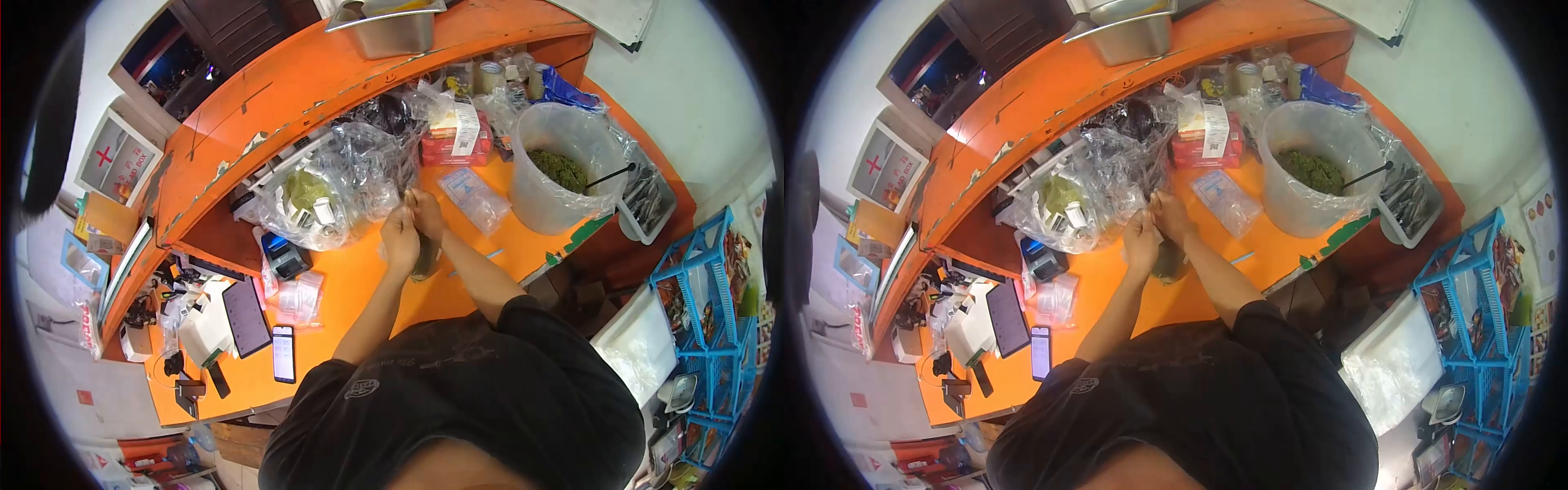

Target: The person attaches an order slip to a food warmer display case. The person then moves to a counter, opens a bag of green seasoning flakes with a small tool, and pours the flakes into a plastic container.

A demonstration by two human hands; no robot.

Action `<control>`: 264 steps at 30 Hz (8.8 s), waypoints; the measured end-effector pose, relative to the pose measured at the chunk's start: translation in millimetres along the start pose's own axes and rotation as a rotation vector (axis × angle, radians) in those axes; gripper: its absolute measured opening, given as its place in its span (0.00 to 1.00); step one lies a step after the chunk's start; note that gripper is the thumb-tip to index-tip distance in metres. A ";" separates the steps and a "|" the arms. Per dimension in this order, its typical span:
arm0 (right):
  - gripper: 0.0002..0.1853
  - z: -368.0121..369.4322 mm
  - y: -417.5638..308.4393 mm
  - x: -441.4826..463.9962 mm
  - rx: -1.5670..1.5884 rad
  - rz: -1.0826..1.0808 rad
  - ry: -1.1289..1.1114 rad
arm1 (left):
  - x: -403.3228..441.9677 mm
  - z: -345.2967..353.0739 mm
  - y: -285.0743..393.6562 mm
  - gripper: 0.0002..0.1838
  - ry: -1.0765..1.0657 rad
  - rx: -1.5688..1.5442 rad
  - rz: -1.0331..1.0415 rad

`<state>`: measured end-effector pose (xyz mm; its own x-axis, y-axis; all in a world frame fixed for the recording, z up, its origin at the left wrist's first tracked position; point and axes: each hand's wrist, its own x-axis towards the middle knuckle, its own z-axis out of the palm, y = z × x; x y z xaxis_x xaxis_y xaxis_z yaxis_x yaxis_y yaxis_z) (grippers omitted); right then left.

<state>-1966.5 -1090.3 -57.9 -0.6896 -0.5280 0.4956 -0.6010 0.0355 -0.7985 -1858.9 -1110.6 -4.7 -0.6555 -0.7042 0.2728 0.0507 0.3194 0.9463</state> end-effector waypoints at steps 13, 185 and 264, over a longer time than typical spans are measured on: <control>0.12 3.2 -2.4 -2.8 0.008 -0.161 0.125 | -13.0 -8.3 4.4 0.14 -0.007 -0.158 -0.086; 0.23 -447.5 -79.0 72.6 -0.642 0.175 0.227 | 119.5 195.4 125.5 0.28 -0.552 -0.840 -0.169; 0.11 -392.4 45.0 60.1 0.365 0.325 0.214 | 143.0 163.8 205.8 0.38 -0.530 0.115 0.608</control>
<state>-2193.6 -787.5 70.0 -0.9067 -0.3531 0.2307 -0.1890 -0.1490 -0.9706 -2065.6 -1041.7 200.6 -0.8094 -0.0025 0.5872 0.4534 0.6328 0.6277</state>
